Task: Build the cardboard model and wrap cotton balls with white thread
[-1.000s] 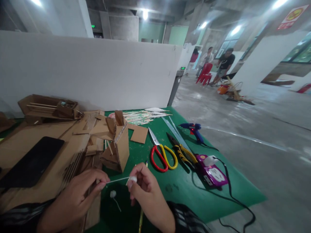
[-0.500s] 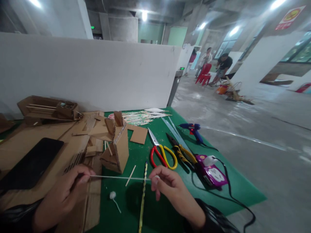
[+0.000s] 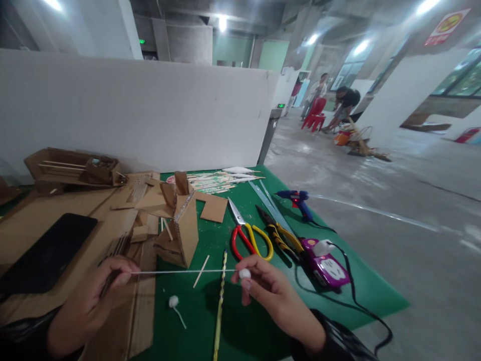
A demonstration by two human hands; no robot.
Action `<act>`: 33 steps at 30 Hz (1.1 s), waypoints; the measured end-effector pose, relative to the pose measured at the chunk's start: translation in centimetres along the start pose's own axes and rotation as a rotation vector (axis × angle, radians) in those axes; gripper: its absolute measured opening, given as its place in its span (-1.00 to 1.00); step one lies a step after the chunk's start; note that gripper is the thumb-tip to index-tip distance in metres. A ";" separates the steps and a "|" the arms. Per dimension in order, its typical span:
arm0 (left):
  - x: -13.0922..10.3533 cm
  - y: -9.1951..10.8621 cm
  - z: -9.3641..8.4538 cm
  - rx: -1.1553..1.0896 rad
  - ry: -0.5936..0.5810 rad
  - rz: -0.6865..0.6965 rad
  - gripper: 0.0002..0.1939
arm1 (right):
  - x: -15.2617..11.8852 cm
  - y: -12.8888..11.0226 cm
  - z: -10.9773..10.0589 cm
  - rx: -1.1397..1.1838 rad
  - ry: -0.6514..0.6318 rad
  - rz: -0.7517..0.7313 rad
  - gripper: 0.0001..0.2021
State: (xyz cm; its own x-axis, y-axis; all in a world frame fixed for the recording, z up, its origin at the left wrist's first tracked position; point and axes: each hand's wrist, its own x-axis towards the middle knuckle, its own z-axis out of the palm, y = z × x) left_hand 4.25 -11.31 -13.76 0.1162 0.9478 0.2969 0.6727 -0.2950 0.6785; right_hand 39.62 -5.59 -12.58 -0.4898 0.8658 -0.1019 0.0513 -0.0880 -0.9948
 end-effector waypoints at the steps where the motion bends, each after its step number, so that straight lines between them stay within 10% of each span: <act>1: 0.0 0.0 0.0 0.000 0.004 0.004 -0.87 | -0.1 -0.1 -0.1 -0.011 0.002 -0.003 -0.80; 9: 0.0 -0.1 0.1 0.012 0.020 0.005 -0.88 | -0.2 0.3 -0.6 -0.145 0.010 -0.006 -0.80; 23: 0.1 1.8 1.2 0.038 -0.285 0.283 -0.89 | -1.0 2.2 -1.3 -0.941 0.030 -0.153 -0.78; 33: -0.1 3.1 2.8 0.100 -0.392 0.233 -0.83 | 0.9 -0.3 8.0 -0.945 -0.151 -0.280 -0.70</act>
State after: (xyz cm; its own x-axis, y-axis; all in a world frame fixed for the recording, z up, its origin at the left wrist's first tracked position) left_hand 8.36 -11.99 -13.51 0.5271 0.8374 0.1446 0.6608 -0.5109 0.5499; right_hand 32.22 -8.76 -12.35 -0.6927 0.7177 0.0719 0.5562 0.5950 -0.5802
